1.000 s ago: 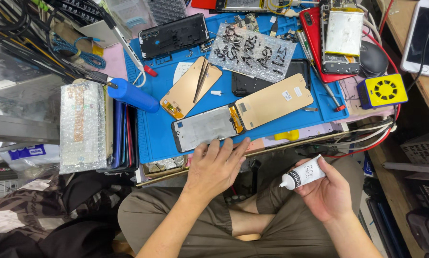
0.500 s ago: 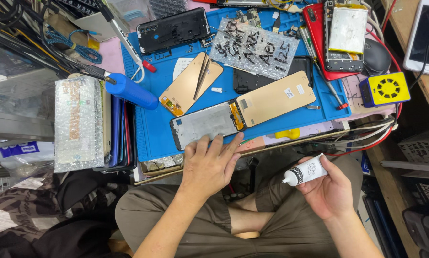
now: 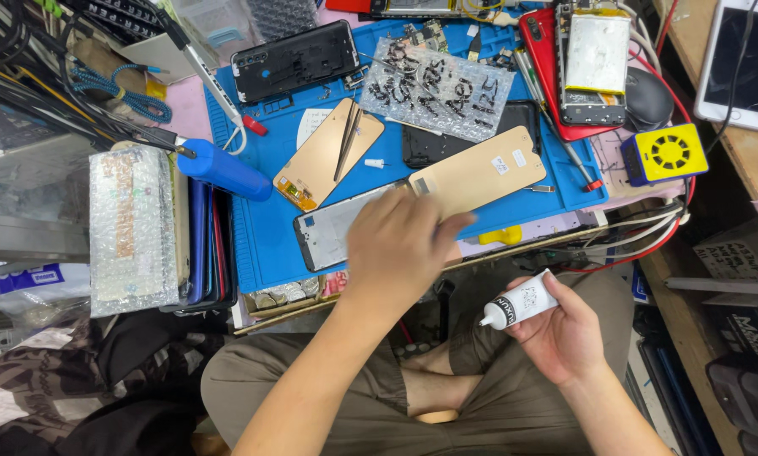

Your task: The person applies adhesive from a tube to the internal frame of a mobile phone and then positions a replacement screen panel onto the frame.

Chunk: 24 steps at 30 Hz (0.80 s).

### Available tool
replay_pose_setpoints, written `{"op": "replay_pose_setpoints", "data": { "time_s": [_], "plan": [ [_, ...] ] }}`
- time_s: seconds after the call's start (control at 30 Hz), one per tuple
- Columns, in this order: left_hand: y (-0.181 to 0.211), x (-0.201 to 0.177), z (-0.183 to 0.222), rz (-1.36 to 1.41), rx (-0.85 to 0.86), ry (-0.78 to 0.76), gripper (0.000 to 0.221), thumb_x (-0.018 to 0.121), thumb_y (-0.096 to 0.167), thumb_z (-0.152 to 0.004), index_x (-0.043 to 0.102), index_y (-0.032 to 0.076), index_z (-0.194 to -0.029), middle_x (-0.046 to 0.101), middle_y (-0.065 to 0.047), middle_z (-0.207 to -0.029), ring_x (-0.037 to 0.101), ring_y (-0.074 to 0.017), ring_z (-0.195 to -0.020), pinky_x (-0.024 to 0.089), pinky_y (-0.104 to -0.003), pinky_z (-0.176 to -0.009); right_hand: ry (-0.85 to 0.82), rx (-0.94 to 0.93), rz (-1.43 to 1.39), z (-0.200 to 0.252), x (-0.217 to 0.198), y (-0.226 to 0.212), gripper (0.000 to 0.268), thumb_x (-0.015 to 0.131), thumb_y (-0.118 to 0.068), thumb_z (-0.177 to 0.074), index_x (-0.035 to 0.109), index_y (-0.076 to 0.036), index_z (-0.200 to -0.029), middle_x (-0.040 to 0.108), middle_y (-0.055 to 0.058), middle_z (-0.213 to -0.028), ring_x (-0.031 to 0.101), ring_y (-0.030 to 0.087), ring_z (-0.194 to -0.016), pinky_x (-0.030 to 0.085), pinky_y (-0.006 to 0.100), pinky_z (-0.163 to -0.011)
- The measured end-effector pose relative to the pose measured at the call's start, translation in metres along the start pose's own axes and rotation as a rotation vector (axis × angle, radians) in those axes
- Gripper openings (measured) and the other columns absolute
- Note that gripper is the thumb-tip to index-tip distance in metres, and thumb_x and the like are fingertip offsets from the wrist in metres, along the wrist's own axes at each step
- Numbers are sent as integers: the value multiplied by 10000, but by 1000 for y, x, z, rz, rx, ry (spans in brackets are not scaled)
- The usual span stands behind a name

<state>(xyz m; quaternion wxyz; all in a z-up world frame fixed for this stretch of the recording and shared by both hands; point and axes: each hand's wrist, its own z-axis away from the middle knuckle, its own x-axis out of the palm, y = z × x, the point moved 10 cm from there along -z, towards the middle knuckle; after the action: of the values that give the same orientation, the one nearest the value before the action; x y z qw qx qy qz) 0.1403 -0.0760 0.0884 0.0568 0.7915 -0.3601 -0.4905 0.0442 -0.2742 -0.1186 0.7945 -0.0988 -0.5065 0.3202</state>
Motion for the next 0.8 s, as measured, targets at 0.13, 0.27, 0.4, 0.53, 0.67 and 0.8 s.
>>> {"op": "replay_pose_setpoints", "data": {
  "time_s": [0.13, 0.27, 0.4, 0.53, 0.67, 0.8],
  "plan": [
    [31, 37, -47, -93, 198, -71, 664, 851, 264, -626, 616, 30, -1202, 624, -185, -1205, 582, -345, -1105, 463, -451, -906, -7, 9, -2, 3, -1, 0, 466, 460, -342, -1088, 677, 71, -1084, 745, 192, -886, 669, 252, -697, 537, 346, -612],
    [21, 76, -63, -124, 44, -356, 775, 890, 269, -660, 535, 8, -1297, 576, -167, -1202, 564, -344, -1120, 435, -484, -936, 22, -1, 8, 7, -11, -8, 459, 462, -339, -1083, 676, 67, -1077, 741, 184, -881, 667, 250, -696, 537, 348, -611],
    [23, 81, -62, -133, 45, -374, 796, 880, 219, -649, 519, 7, -1326, 579, -164, -1173, 562, -356, -1105, 435, -499, -889, 53, 1, 4, 9, -20, -11, 454, 465, -336, -1075, 672, 67, -1068, 740, 177, -882, 666, 243, -703, 535, 345, -610],
    [21, 85, -62, -131, 39, -383, 824, 840, 160, -616, 509, 19, -1357, 576, -169, -1159, 554, -357, -1094, 437, -524, -863, 43, 1, -4, 6, -21, -10, 443, 473, -327, -1084, 677, 66, -1070, 737, 171, -874, 666, 245, -698, 538, 347, -608],
    [21, 70, -64, -97, 65, -338, 889, 827, 197, -641, 467, 45, -1440, 603, -152, -1140, 551, -346, -1125, 430, -555, -927, 35, 10, 4, 5, -16, -7, 448, 474, -328, -1079, 682, 69, -1068, 738, 176, -870, 664, 246, -690, 534, 345, -603],
    [16, 35, -61, 14, 64, -265, 964, 846, 257, -695, 391, 58, -1522, 622, -149, -1170, 559, -350, -1136, 436, -531, -994, -8, -3, -2, 3, -4, -9, 452, 470, -325, -1088, 685, 73, -1082, 739, 185, -880, 660, 248, -685, 528, 355, -610]
  ]
}}
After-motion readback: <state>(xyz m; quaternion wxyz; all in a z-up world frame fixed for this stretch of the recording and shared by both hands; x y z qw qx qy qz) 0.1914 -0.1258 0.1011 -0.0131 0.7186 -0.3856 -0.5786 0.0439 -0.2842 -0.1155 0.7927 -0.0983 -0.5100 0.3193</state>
